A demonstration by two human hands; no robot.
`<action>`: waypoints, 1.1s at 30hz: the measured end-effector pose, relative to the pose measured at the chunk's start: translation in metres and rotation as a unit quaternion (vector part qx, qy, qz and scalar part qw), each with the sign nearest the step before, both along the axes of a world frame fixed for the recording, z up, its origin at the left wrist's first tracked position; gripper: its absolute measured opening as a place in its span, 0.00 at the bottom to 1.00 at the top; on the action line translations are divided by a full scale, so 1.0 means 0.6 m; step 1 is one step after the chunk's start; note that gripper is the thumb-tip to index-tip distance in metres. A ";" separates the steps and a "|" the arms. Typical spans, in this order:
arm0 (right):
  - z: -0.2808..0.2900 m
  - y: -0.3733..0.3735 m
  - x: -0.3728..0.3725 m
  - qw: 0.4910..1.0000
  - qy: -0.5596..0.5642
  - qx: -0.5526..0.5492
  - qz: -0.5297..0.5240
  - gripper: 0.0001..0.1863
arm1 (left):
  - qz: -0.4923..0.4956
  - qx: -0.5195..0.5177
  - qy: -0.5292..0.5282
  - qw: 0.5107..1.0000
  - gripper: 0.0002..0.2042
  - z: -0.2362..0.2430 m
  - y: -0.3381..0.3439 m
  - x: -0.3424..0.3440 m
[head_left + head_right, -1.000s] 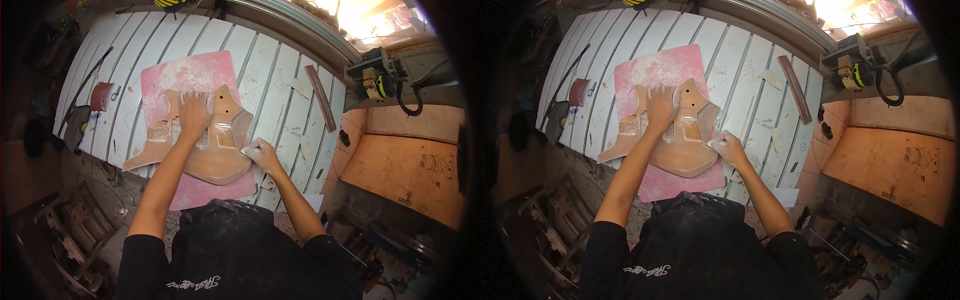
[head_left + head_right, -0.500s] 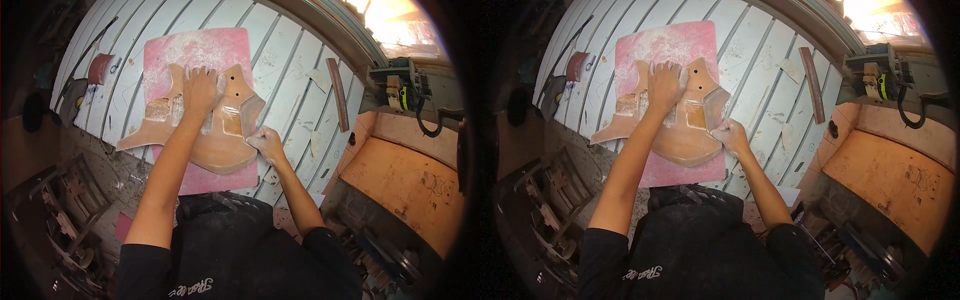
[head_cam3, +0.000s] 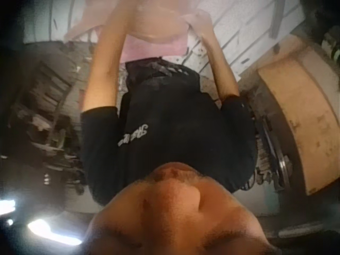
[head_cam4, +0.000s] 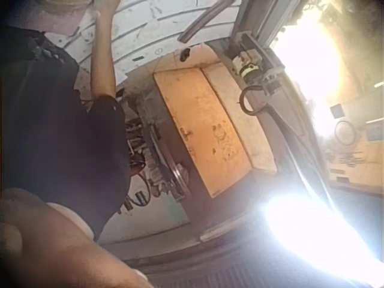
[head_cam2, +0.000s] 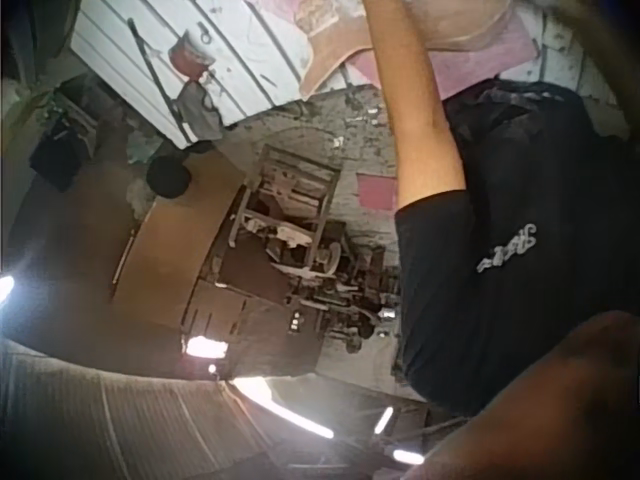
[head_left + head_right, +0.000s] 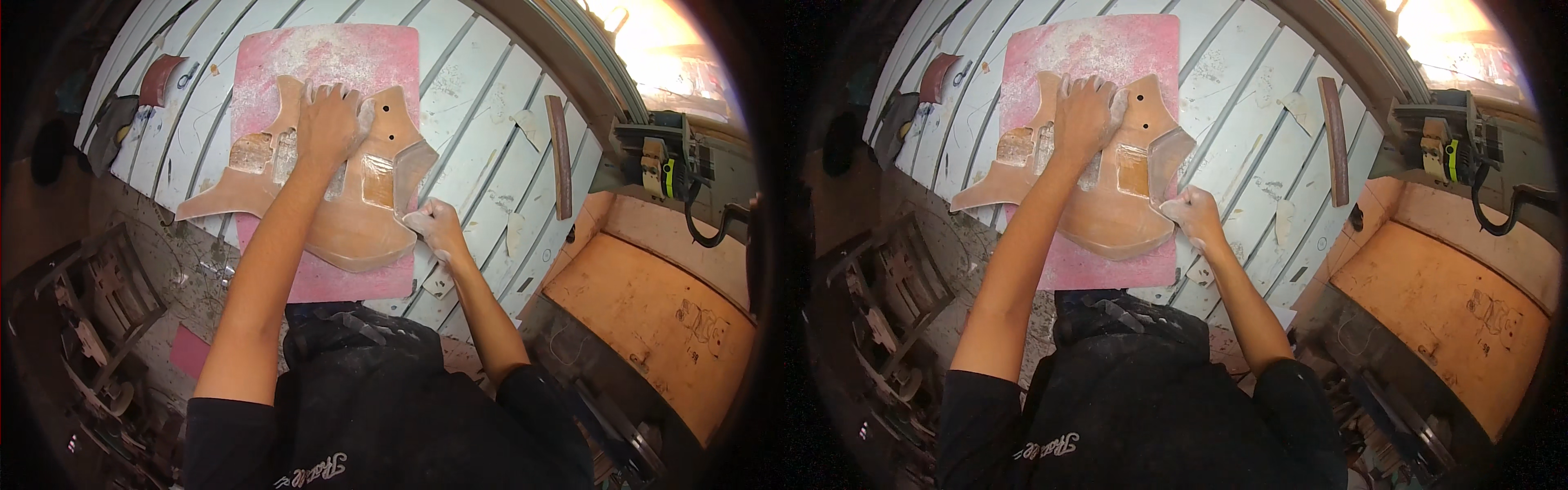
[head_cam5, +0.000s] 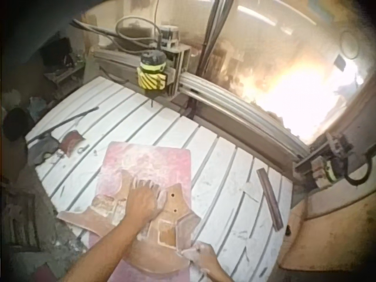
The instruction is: The person sands the surface and edges of a wooden guitar body by hand using a small piece of sandpaper, periodically lifting and turning the object to work on different sides.
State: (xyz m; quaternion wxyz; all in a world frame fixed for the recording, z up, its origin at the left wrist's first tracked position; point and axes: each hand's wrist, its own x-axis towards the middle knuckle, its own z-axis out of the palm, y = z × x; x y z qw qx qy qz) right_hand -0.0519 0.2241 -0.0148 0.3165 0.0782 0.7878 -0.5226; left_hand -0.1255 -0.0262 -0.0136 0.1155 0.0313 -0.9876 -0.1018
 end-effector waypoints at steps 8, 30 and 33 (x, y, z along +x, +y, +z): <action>-0.012 0.012 -0.001 0.999 -0.047 0.001 0.008 0.13 | 0.000 0.003 0.003 1.000 0.19 -0.003 0.000 0.000; -0.007 -0.002 -0.005 1.000 -0.006 0.012 0.028 0.13 | -0.002 -0.015 0.026 1.000 0.17 -0.011 -0.003 0.002; -0.013 0.003 -0.006 1.000 -0.004 0.008 0.028 0.13 | 0.000 -0.011 0.008 1.000 0.18 -0.009 0.000 0.000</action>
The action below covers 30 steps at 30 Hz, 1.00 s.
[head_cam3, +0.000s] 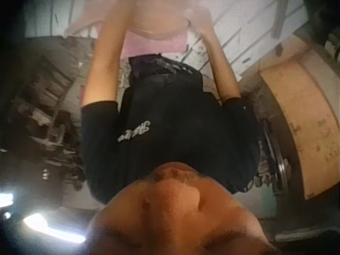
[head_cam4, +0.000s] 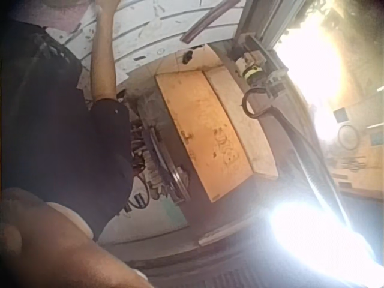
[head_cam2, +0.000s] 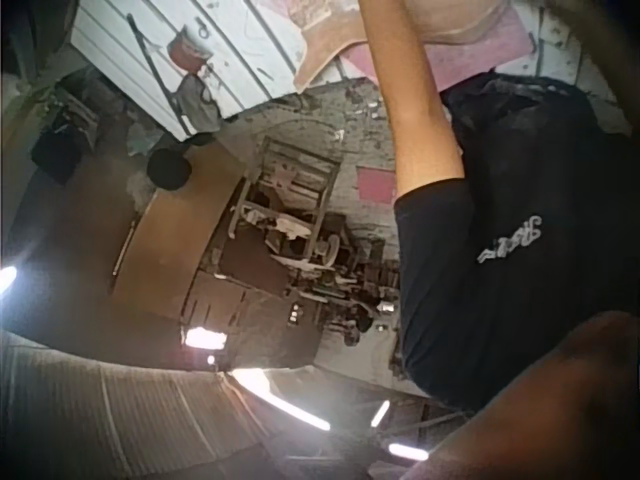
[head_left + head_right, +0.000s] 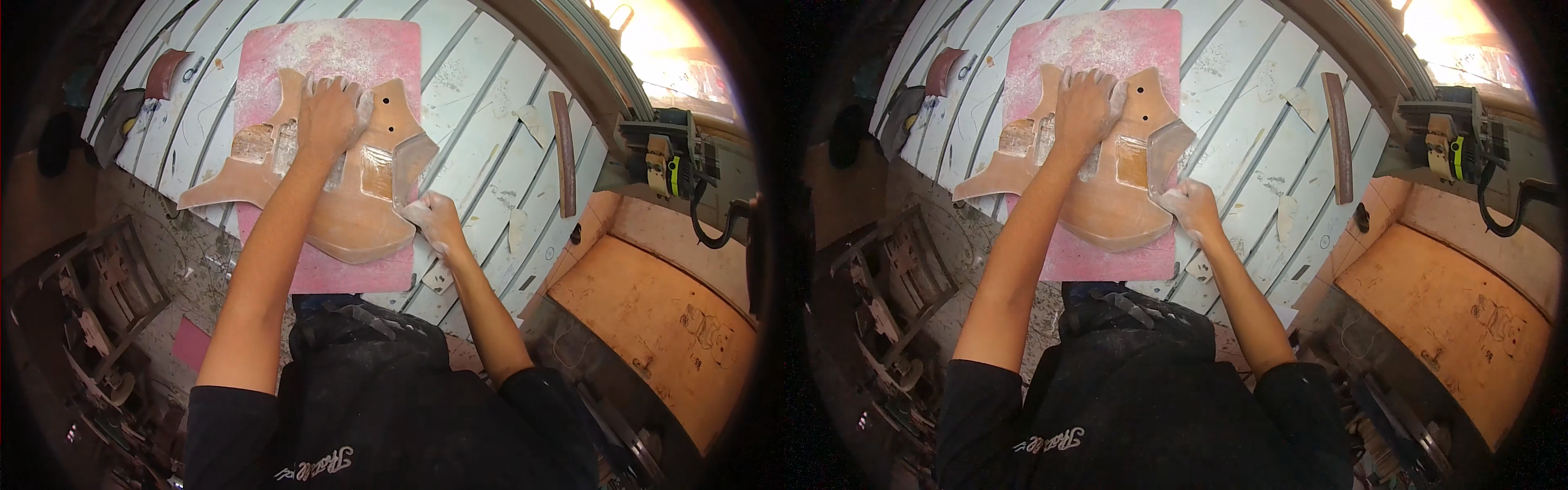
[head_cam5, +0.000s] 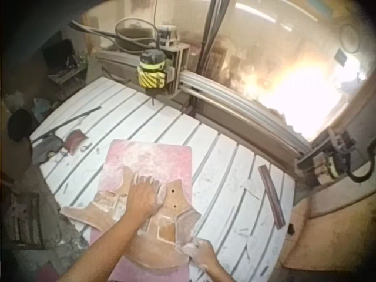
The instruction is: The person sands the surface and edges of a wooden guitar body by hand using a small piece of sandpaper, periodically lifting and turning the object to work on different sides.
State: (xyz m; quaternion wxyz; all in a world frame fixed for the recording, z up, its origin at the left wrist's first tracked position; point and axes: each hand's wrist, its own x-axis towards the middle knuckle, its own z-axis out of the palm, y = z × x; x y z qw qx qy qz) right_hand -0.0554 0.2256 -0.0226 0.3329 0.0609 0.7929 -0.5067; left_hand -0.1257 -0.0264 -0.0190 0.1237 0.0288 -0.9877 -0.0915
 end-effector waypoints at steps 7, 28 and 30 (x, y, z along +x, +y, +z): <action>0.013 0.002 0.020 0.998 -0.011 -0.017 -0.052 0.14 | 0.002 0.004 -0.018 1.000 0.19 0.007 0.000 0.001; -0.018 -0.019 0.000 0.993 0.114 -0.005 -0.041 0.13 | 0.005 0.005 -0.012 1.000 0.19 0.009 0.002 0.001; -0.025 -0.004 0.022 0.994 0.086 -0.031 -0.055 0.13 | 0.000 0.008 -0.009 1.000 0.19 0.006 0.002 0.002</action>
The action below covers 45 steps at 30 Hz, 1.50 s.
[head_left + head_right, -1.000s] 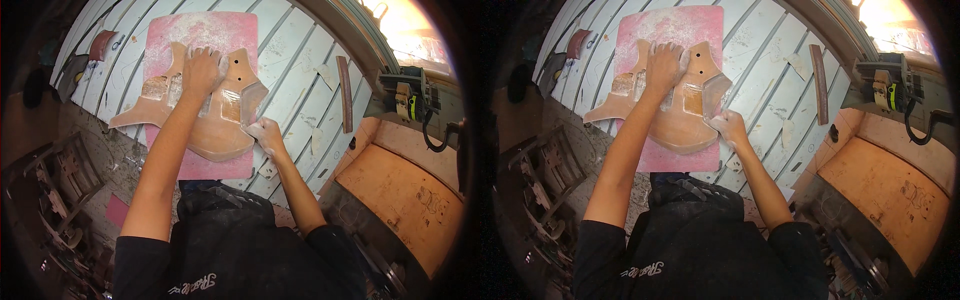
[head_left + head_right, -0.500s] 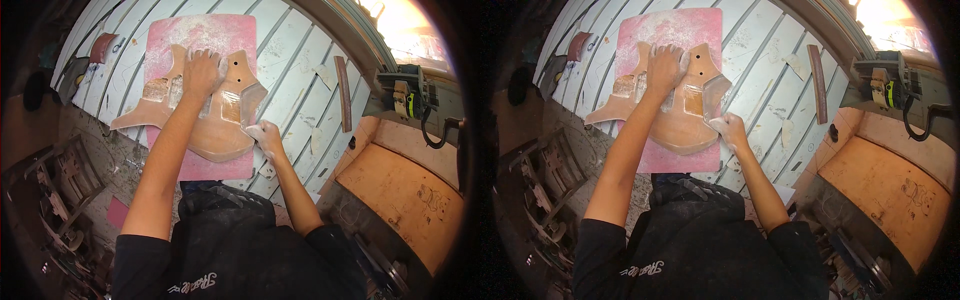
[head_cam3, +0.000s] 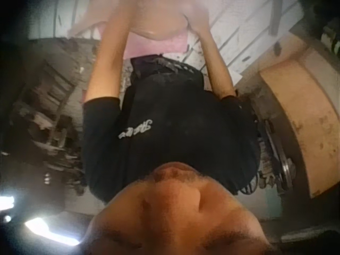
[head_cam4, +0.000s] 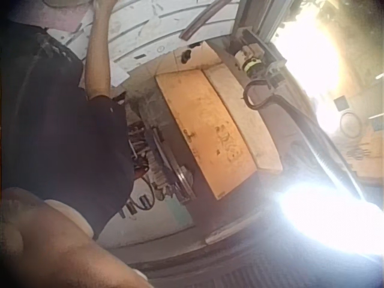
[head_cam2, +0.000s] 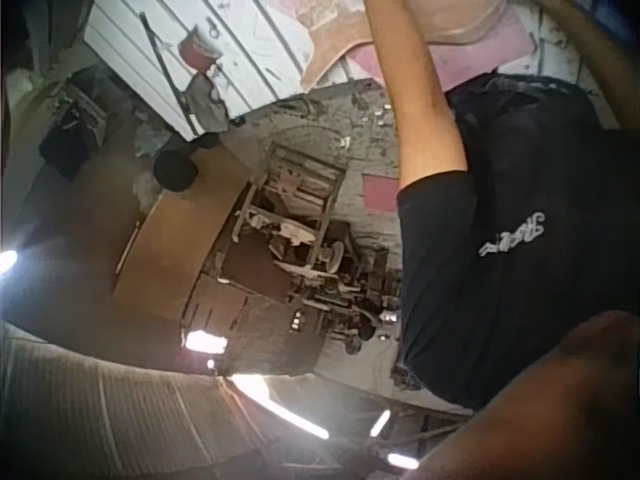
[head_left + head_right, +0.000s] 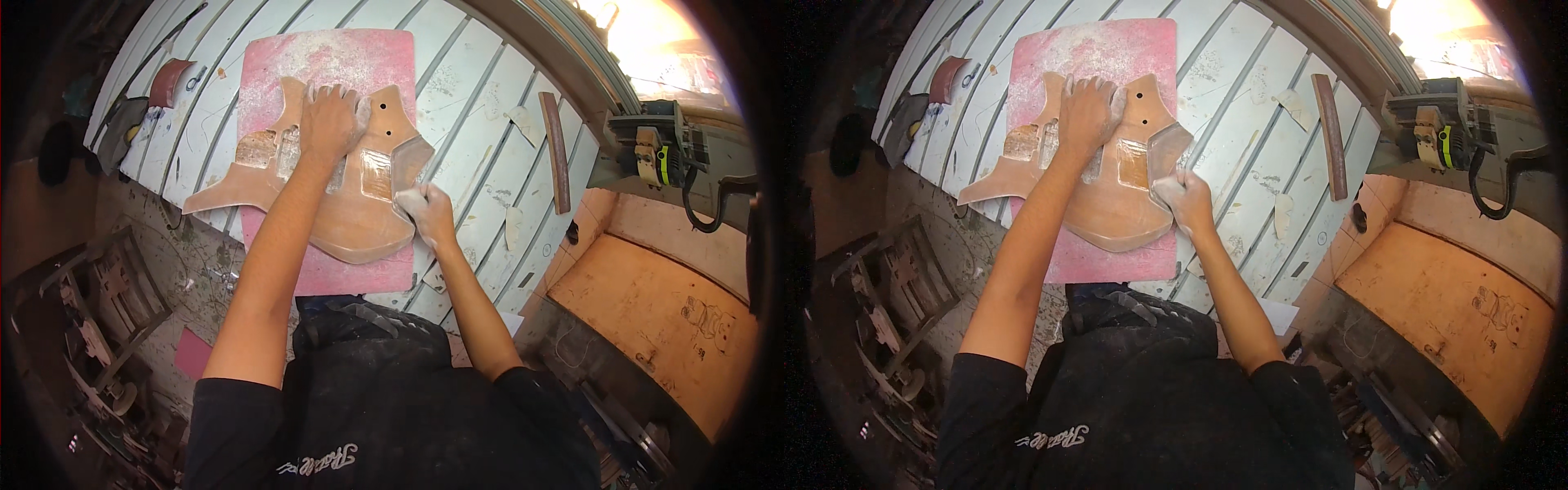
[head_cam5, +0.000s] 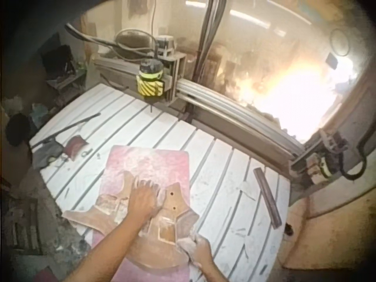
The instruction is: The person sands the surface and edges of a wooden guitar body by hand using a small piece of sandpaper, periodically lifting and turning the object to work on different sides.
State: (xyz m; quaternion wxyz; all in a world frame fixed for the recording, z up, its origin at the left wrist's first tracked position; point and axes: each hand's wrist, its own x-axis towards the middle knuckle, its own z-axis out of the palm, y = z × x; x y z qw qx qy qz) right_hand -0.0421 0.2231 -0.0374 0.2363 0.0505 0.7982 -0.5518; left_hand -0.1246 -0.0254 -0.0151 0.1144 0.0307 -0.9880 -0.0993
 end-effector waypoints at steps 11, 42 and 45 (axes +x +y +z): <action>0.012 -0.007 0.018 1.000 -0.011 0.018 -0.005 0.16 | 0.002 -0.005 0.013 1.000 0.18 -0.007 -0.001 -0.001; 0.019 -0.043 -0.017 0.975 0.197 0.099 -0.020 0.13 | 0.006 0.011 0.009 1.000 0.18 0.004 0.002 -0.005; 0.010 -0.062 -0.066 0.949 0.289 0.116 -0.044 0.12 | 0.004 0.017 -0.011 1.000 0.19 0.013 0.006 -0.005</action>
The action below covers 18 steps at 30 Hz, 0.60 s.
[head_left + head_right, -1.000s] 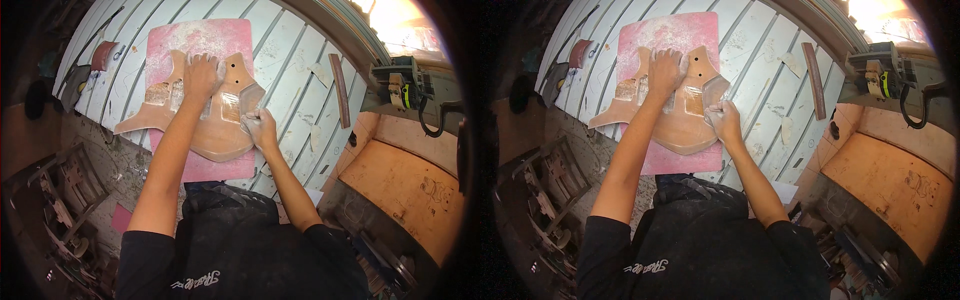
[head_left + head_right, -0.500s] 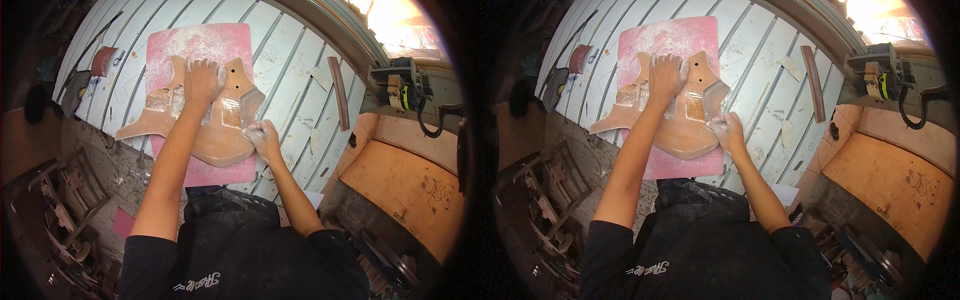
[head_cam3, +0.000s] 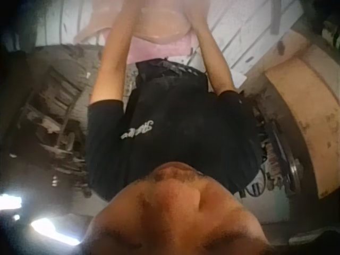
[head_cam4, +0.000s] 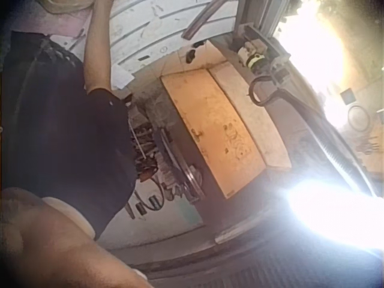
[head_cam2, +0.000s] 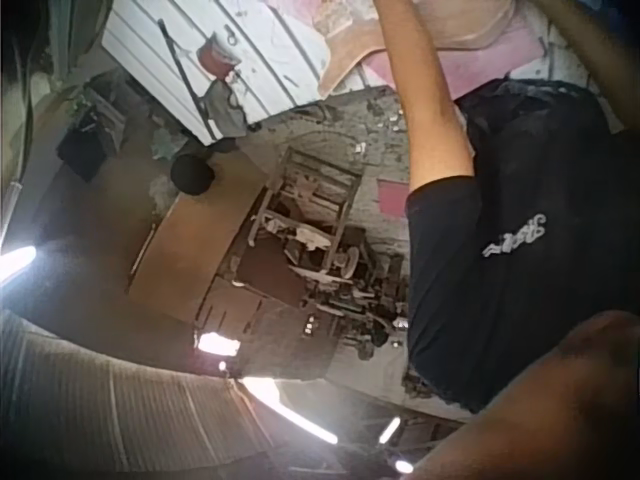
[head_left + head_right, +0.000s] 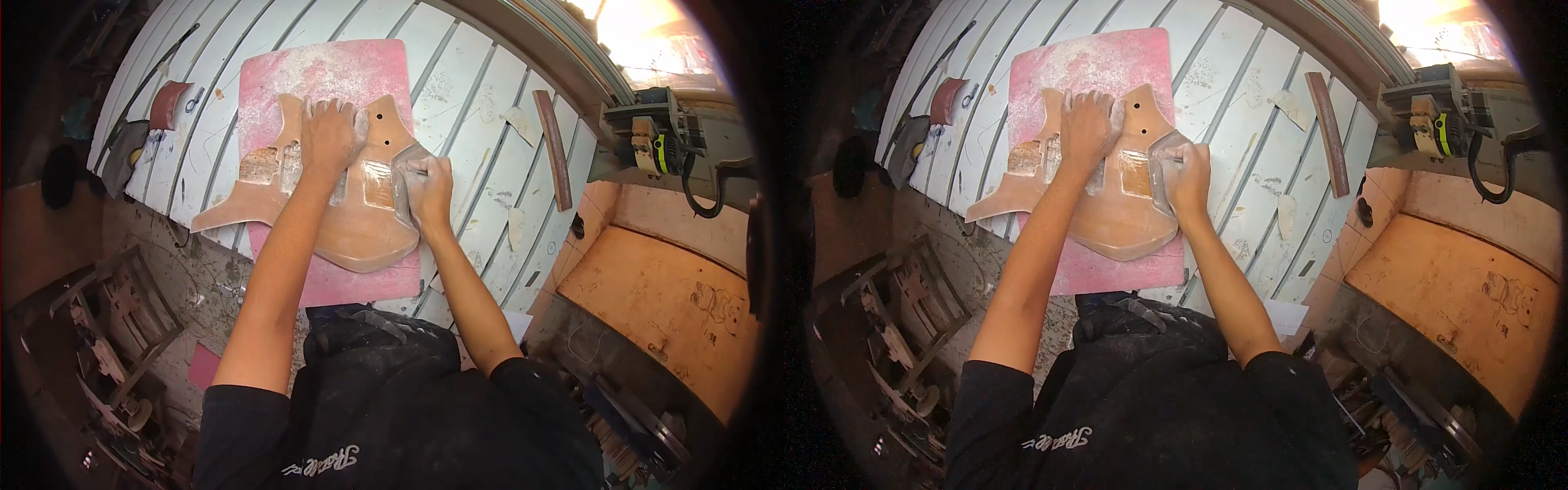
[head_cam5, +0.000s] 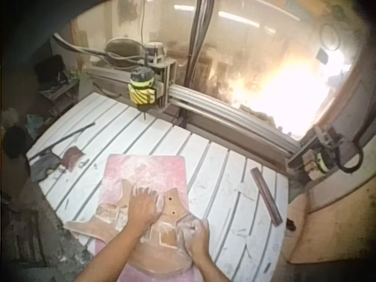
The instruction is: The person sands the surface and edges of a wooden guitar body by hand using a small piece of sandpaper, periodically lifting and turning the object to work on different sides.
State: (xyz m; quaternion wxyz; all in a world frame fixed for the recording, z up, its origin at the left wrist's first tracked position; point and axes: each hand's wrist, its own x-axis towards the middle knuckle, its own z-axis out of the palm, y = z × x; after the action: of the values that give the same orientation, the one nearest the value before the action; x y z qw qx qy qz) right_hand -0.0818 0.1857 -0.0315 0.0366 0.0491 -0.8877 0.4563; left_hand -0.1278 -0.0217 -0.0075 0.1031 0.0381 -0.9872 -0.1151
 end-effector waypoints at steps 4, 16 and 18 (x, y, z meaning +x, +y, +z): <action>0.001 -0.013 0.035 0.999 -0.030 -0.008 -0.012 0.11 | 0.003 -0.007 0.010 1.000 0.19 -0.007 -0.005 0.000; 0.018 -0.018 -0.022 0.999 -0.007 0.044 0.011 0.08 | 0.010 -0.016 0.005 1.000 0.20 -0.008 -0.004 -0.004; 0.009 -0.016 -0.039 0.999 0.014 0.041 -0.023 0.08 | 0.002 -0.005 -0.026 1.000 0.21 0.002 -0.001 -0.005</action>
State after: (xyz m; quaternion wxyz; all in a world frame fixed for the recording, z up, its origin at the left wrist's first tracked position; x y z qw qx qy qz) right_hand -0.1051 0.1758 -0.0260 0.0580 0.0364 -0.9059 0.4180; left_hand -0.1307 -0.0225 -0.0064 0.0775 0.0422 -0.9901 -0.1088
